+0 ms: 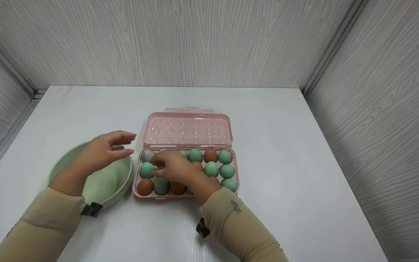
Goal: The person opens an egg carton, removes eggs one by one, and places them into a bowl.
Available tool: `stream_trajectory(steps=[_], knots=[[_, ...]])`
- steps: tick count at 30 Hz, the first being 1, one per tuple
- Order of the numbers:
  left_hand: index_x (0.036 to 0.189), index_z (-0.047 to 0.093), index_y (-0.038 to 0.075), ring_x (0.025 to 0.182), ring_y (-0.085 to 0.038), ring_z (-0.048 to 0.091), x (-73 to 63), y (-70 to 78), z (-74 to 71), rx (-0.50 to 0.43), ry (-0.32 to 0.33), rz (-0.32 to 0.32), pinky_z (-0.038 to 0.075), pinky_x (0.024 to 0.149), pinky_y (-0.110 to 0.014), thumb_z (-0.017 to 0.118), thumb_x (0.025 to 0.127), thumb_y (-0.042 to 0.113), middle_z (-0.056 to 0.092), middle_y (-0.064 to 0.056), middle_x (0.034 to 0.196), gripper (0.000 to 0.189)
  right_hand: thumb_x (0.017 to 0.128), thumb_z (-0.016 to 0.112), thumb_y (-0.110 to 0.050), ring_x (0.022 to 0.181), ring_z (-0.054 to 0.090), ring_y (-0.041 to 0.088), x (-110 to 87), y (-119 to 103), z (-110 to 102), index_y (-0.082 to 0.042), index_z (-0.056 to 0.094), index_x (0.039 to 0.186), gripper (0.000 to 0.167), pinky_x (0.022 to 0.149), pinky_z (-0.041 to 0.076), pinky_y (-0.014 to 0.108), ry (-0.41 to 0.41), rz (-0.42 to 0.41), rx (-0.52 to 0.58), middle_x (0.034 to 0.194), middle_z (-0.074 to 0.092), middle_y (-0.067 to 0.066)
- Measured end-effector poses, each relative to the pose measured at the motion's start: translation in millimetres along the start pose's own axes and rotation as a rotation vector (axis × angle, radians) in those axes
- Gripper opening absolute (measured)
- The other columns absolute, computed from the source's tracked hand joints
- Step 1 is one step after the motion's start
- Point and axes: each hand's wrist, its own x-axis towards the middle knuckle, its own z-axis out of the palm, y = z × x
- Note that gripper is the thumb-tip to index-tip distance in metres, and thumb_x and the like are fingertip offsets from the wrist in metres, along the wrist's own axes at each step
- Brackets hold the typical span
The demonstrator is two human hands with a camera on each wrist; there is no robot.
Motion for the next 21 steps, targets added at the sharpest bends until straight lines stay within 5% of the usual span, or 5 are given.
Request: stream_trajectory(steps=[9,14,21], knots=[[0.126,0.053,0.012,0.118,-0.024,0.048,-6.3,-7.3,3.0,-0.089,-0.007,0.002,0.039,0.098,-0.037,0.065,0.085,0.024,0.054,-0.005,0.125,0.044,0.082,0.070,-0.023,0.076,0.052,0.007,-0.4,1,26,-0.016,0.068,0.102,0.022,0.067,0.046,0.020,-0.044,-0.042,-0.111,0.088,0.063,-0.003],[0.125,0.054,0.012,0.117,-0.024,0.049,-7.8,-11.9,5.9,-0.097,-0.013,0.000,0.040,0.098,-0.038,0.065,0.085,0.022,0.055,-0.005,0.124,0.043,0.082,0.068,-0.017,0.073,0.047,0.008,-2.3,1,34,-0.017,0.067,0.089,0.007,0.062,0.041,0.019,-0.047,-0.132,-0.238,0.079,0.055,-0.005],[0.124,0.055,0.013,0.117,-0.024,0.049,-8.0,-16.2,9.6,-0.113,-0.029,-0.001,0.040,0.098,-0.038,0.065,0.085,0.023,0.056,-0.003,0.123,0.041,0.081,0.068,-0.019,0.073,0.047,0.008,-1.2,0,42,-0.019,0.065,0.093,0.012,0.062,0.041,0.020,-0.048,-0.145,-0.318,0.080,0.054,-0.005]])
